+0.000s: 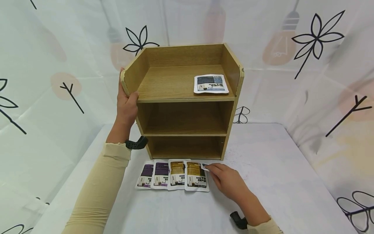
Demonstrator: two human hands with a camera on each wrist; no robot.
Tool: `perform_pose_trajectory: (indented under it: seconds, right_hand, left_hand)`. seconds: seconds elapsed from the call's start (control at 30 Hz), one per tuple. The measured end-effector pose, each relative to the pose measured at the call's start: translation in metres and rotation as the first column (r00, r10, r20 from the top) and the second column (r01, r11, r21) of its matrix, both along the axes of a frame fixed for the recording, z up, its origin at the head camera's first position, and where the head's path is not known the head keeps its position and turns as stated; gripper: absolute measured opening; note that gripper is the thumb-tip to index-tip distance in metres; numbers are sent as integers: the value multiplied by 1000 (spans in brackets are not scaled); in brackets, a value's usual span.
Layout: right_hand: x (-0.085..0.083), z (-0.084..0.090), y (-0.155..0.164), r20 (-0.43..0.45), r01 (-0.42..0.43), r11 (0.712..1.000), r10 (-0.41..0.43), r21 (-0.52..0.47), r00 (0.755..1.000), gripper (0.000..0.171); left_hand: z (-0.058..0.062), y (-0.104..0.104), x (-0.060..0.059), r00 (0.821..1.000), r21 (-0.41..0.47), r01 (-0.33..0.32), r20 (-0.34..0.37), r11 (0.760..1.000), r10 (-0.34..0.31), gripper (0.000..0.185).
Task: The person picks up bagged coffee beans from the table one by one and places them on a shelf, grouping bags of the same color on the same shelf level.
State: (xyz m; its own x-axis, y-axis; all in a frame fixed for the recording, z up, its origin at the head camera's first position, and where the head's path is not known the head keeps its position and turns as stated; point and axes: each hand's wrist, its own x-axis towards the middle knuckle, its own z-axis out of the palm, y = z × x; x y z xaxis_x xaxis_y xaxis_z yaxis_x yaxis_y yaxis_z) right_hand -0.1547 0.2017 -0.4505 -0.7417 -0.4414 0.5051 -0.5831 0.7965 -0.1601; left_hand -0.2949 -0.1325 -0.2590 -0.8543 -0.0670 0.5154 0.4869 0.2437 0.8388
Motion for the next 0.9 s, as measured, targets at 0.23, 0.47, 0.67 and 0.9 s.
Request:
perform_pose_trajectory:
  seconds: [0.23, 0.47, 0.67, 0.9]
  right_hand:
    - [-3, 10, 4, -112, -50, 998, 45, -45, 993, 39]
    - [0, 26, 2, -117, -67, 996, 59, -65, 991, 27]
    - [2, 43, -1, -148, -80, 993, 67, -83, 987, 25]
    - [3, 64, -6, -206, -113, 988, 89, -107, 975, 48]
  left_hand:
    - [1, 1, 1, 1000, -14, -7, -4, 1000, 7, 74]
    - [2, 1, 0, 1000, -19, -5, -1, 1000, 5, 74]
    - [3, 1, 2, 1000, -7, 8, 1, 1000, -8, 76]
    - [15, 7, 23, 1000, -5, 5, 26, 1000, -5, 73]
